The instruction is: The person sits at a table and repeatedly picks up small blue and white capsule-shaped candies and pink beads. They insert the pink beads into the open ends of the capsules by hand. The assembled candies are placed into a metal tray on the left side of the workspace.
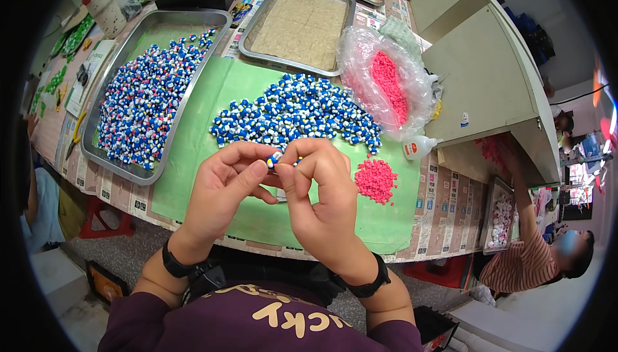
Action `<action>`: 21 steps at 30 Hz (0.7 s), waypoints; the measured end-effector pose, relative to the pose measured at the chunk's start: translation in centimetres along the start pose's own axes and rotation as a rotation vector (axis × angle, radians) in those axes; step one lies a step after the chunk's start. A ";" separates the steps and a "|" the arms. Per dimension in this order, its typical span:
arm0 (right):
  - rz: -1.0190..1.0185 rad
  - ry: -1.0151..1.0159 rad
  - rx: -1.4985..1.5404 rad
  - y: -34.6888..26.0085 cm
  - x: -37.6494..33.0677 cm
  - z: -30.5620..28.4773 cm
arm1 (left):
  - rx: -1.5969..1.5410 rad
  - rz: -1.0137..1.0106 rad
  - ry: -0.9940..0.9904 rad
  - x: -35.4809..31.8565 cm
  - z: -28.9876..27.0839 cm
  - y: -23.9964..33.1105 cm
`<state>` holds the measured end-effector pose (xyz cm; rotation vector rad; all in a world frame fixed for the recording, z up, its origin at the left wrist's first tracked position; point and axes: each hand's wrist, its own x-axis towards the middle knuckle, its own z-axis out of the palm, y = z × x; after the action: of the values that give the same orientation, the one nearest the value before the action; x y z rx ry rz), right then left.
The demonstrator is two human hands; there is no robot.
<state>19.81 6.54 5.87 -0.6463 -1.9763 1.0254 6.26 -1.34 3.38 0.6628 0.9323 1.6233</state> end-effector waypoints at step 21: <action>0.347 -0.259 0.560 -1.1 -2.1 -2.2 | 0.730 0.491 -0.092 -3.3 -0.2 0.8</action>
<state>22.70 5.41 6.71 -0.5678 -1.6883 1.8654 6.52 -4.67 4.06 1.5507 1.3788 1.6267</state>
